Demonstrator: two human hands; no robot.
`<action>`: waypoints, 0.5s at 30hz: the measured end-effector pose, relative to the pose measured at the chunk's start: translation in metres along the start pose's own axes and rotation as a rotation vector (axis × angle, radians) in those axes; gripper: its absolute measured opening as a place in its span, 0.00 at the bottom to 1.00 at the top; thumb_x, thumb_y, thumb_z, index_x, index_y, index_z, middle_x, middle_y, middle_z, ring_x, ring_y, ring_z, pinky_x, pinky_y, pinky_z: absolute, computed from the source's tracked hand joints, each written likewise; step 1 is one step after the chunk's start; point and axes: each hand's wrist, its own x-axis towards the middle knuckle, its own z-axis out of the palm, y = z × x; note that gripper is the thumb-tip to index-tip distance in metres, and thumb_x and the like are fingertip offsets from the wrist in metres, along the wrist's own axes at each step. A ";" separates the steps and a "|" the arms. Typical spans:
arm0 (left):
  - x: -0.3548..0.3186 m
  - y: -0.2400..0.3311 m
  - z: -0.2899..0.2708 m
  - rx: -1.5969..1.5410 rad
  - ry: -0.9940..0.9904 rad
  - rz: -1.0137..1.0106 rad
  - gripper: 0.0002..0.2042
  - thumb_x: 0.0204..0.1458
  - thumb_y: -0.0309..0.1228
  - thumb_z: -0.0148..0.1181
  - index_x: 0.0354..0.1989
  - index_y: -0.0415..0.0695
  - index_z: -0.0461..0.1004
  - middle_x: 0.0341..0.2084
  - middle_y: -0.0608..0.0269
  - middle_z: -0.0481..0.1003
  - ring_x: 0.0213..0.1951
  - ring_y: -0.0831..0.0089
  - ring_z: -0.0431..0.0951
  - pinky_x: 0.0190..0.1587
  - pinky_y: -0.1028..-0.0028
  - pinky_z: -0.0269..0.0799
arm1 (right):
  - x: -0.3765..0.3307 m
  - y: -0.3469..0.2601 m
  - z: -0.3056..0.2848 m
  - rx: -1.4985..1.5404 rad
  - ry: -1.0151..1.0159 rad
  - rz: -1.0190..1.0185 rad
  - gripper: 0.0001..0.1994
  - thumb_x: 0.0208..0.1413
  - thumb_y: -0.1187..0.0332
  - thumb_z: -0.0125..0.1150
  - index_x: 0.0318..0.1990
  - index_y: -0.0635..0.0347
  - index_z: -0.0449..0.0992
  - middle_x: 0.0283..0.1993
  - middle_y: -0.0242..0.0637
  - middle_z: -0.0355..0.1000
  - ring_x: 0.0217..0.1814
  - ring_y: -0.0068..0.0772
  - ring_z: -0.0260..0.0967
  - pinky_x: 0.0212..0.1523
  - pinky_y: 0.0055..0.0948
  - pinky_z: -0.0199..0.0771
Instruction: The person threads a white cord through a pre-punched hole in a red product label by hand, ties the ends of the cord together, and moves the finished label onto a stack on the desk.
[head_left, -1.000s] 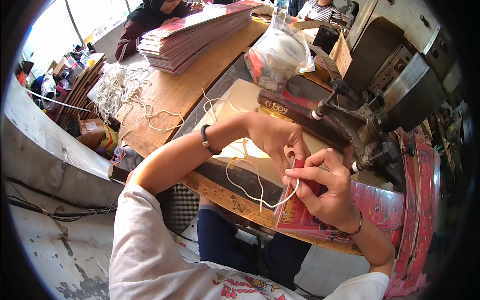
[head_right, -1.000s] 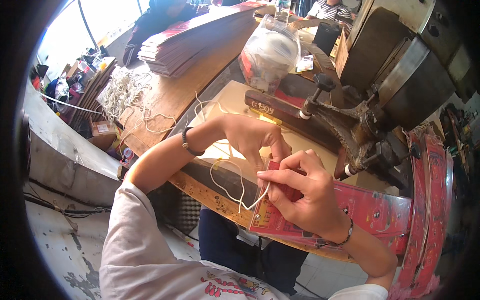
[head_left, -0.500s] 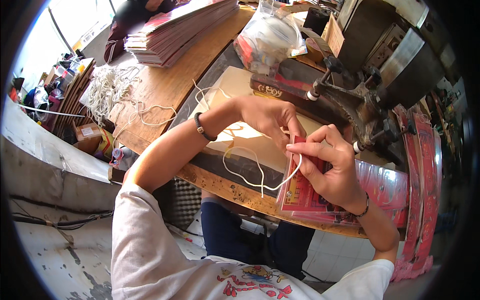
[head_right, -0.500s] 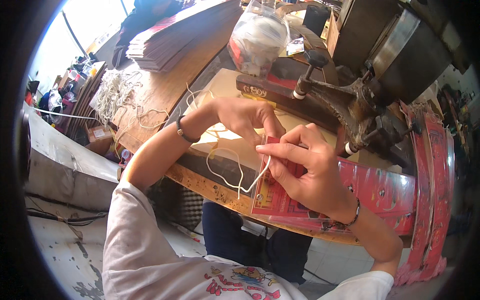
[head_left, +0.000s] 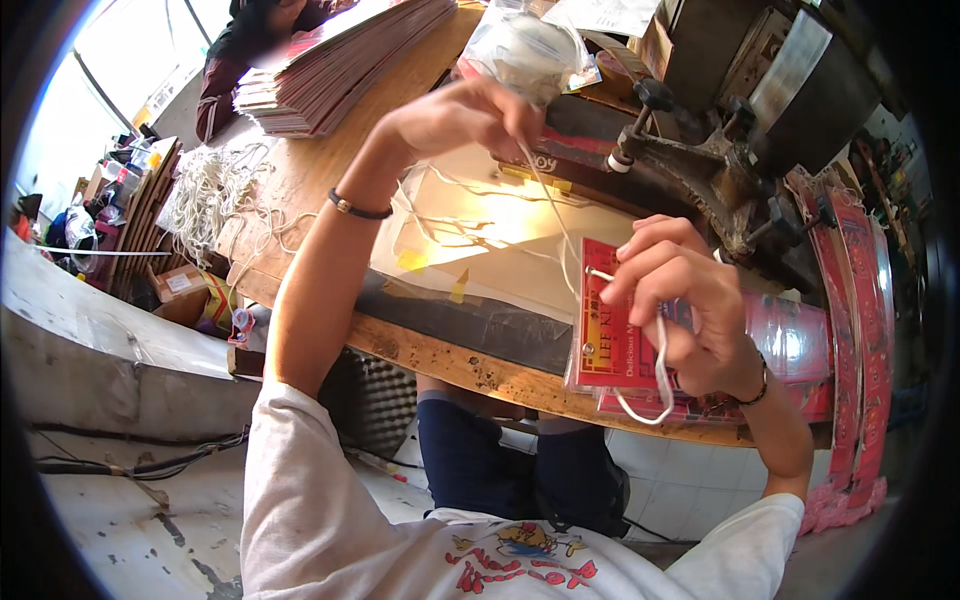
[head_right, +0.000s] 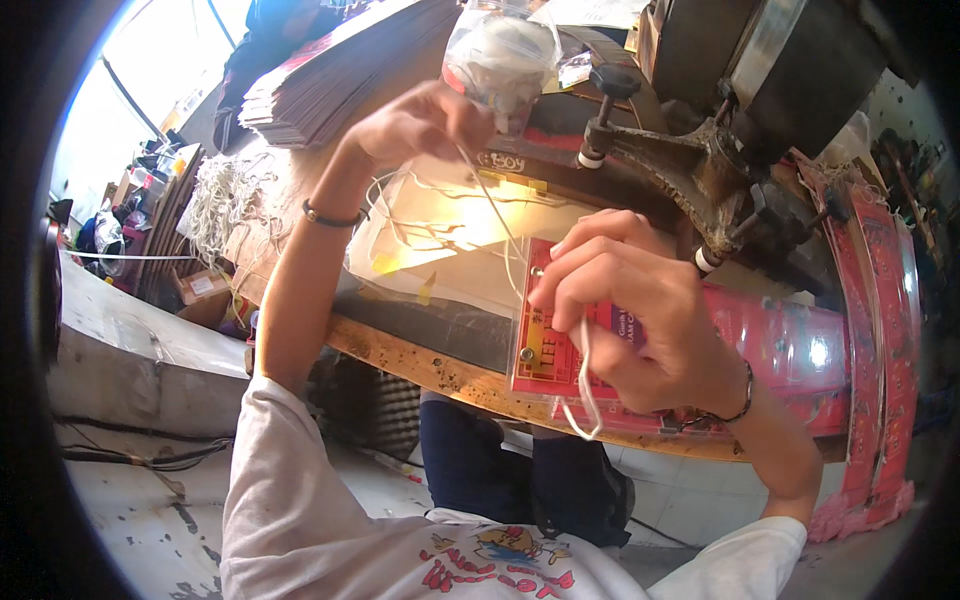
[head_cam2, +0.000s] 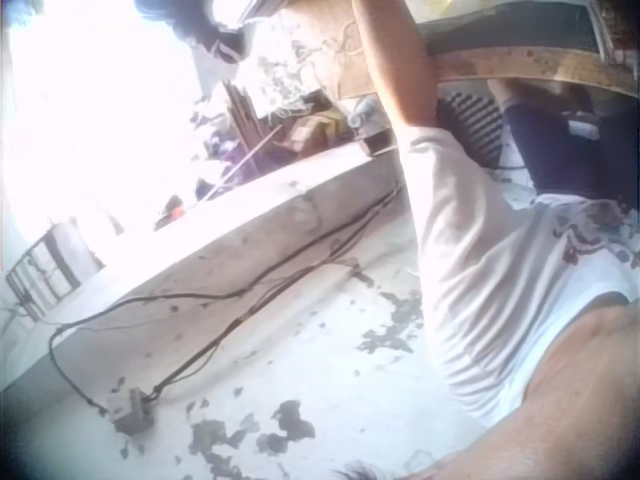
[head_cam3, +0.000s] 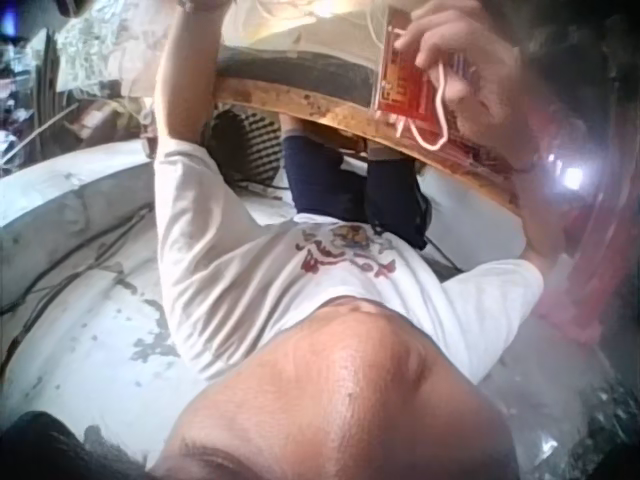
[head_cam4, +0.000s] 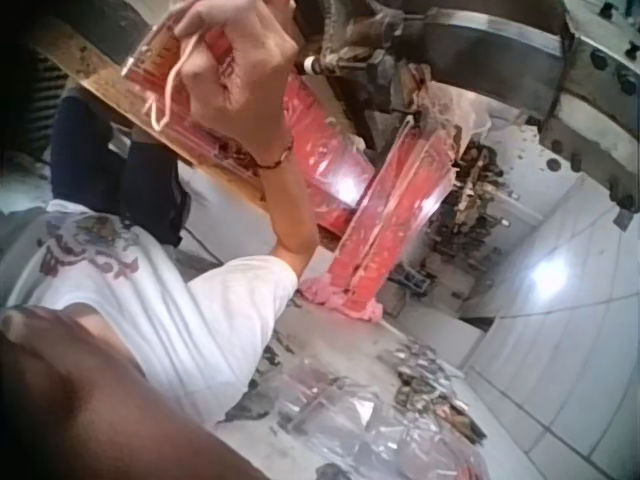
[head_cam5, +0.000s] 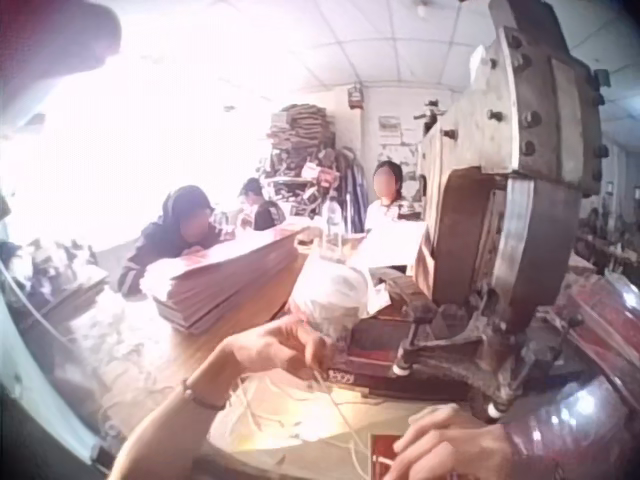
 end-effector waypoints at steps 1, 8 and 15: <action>-0.006 0.000 -0.009 -0.033 0.055 0.078 0.03 0.49 0.23 0.58 0.26 0.37 0.74 0.29 0.60 0.73 0.35 0.72 0.73 0.39 0.74 0.71 | 0.001 -0.002 -0.005 0.060 -0.014 -0.016 0.10 0.35 0.80 0.50 0.29 0.58 0.71 0.31 0.34 0.75 0.41 0.42 0.70 0.53 0.41 0.68; -0.009 0.003 -0.019 -0.203 0.333 0.299 0.07 0.61 0.29 0.50 0.33 0.42 0.74 0.38 0.55 0.74 0.47 0.56 0.76 0.45 0.61 0.79 | -0.010 0.007 -0.002 0.322 0.134 0.042 0.11 0.41 0.81 0.53 0.34 0.60 0.72 0.26 0.31 0.68 0.30 0.28 0.65 0.52 0.39 0.70; -0.025 0.013 -0.037 -0.257 0.984 0.495 0.06 0.60 0.29 0.48 0.32 0.41 0.68 0.40 0.53 0.77 0.47 0.60 0.79 0.60 0.56 0.72 | -0.017 0.007 -0.009 0.548 0.120 0.398 0.04 0.59 0.72 0.53 0.40 0.60 0.70 0.28 0.21 0.63 0.26 0.09 0.54 0.28 0.16 0.54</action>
